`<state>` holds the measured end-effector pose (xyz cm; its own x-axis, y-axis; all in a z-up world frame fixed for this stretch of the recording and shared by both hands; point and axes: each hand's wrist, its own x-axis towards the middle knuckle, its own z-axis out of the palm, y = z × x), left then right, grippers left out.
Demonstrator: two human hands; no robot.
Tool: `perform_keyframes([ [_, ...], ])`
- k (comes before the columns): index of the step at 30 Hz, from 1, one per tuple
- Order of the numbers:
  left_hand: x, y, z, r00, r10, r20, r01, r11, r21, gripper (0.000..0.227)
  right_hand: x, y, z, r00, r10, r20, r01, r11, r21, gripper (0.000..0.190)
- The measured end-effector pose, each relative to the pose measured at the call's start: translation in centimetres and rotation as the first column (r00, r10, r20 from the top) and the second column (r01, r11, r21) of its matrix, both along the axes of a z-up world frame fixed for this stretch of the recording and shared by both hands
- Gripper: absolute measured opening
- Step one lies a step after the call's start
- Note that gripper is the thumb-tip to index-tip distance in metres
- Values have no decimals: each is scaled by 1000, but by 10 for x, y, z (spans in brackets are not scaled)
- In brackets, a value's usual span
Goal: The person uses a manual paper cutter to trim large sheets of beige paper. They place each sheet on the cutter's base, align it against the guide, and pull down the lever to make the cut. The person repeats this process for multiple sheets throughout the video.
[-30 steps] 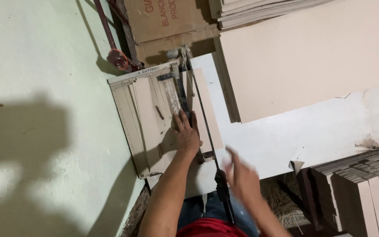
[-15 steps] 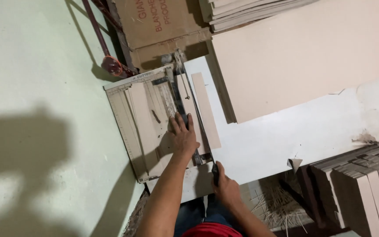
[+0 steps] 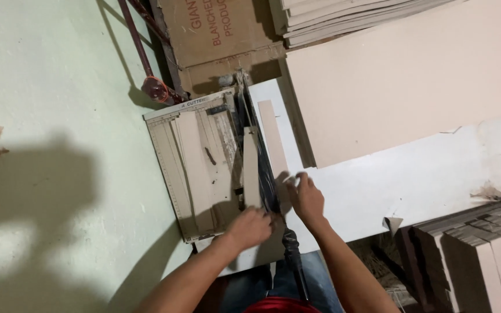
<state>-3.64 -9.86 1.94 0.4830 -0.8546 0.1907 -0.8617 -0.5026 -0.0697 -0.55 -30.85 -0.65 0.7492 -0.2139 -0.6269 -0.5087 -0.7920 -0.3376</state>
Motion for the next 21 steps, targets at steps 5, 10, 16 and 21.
perform_keyframes([
  [5, -22, 63, -57, 875, 107, -471, 201, 806, 556, 17, 16, 21, -52, 988, 150, -36, -154, 963, -221, 73],
  [10, 31, 109, -3, 834, 185, -521, 148, 833, 533, 13, 24, 21, -51, 990, 137, 37, -127, 972, -195, 58],
  [16, 28, 131, -9, 921, 131, -367, 71, 869, 489, 6, 20, 8, 13, 979, -156, 133, 111, 948, 299, 34],
  [21, 37, 101, 5, 861, 243, -447, -3, 881, 474, 8, -14, 13, -5, 955, -296, 26, 232, 800, 553, 34],
])
